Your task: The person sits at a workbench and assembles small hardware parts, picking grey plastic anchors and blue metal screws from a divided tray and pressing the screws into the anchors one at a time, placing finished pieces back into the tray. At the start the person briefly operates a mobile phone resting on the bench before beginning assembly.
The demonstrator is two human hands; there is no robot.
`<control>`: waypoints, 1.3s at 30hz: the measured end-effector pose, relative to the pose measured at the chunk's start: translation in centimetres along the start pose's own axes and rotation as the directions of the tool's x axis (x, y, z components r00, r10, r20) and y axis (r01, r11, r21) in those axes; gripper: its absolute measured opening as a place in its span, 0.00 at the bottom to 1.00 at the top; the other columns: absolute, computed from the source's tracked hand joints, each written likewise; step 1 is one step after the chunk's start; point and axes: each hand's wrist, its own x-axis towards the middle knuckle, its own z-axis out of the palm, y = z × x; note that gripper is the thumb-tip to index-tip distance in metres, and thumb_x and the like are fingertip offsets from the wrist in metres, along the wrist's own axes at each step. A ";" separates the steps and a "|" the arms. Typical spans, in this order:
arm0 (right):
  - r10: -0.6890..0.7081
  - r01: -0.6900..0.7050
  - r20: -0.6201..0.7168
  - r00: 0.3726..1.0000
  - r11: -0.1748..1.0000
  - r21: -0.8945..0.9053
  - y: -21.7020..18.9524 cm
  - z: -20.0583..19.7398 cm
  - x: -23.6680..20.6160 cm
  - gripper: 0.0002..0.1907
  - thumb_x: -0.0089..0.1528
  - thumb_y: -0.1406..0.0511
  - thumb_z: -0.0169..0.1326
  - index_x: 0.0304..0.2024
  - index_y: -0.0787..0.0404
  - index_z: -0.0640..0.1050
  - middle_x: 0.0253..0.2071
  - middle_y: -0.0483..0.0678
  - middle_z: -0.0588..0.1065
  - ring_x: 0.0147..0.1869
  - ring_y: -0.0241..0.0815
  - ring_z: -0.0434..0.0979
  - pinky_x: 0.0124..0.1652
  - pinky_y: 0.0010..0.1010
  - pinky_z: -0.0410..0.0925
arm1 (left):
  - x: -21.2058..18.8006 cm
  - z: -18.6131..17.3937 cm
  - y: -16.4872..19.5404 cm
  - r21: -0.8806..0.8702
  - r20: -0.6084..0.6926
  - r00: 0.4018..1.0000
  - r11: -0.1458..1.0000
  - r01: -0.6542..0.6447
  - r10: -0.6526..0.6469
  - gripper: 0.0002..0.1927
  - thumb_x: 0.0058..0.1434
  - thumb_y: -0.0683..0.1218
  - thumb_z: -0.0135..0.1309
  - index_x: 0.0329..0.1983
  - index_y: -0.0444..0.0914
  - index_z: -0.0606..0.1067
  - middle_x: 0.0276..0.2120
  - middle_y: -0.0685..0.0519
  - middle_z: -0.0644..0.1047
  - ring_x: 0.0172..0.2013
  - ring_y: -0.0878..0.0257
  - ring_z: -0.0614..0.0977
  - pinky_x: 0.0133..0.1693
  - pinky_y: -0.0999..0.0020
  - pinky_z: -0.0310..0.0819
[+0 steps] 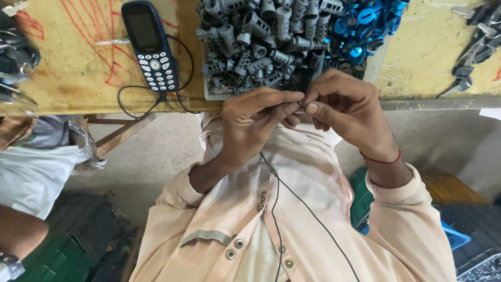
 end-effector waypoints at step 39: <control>-0.129 0.028 -0.046 0.991 0.519 -0.854 -4.9 -1.3 -0.9 0.05 0.66 0.69 0.64 0.44 0.64 0.81 0.40 0.48 0.77 0.37 0.38 0.82 0.35 0.29 0.74 | 0.8 -1.4 2.9 0.308 0.169 0.985 0.951 -0.035 -0.019 0.08 0.68 0.39 0.60 0.48 0.31 0.80 0.39 0.50 0.82 0.38 0.69 0.85 0.41 0.76 0.85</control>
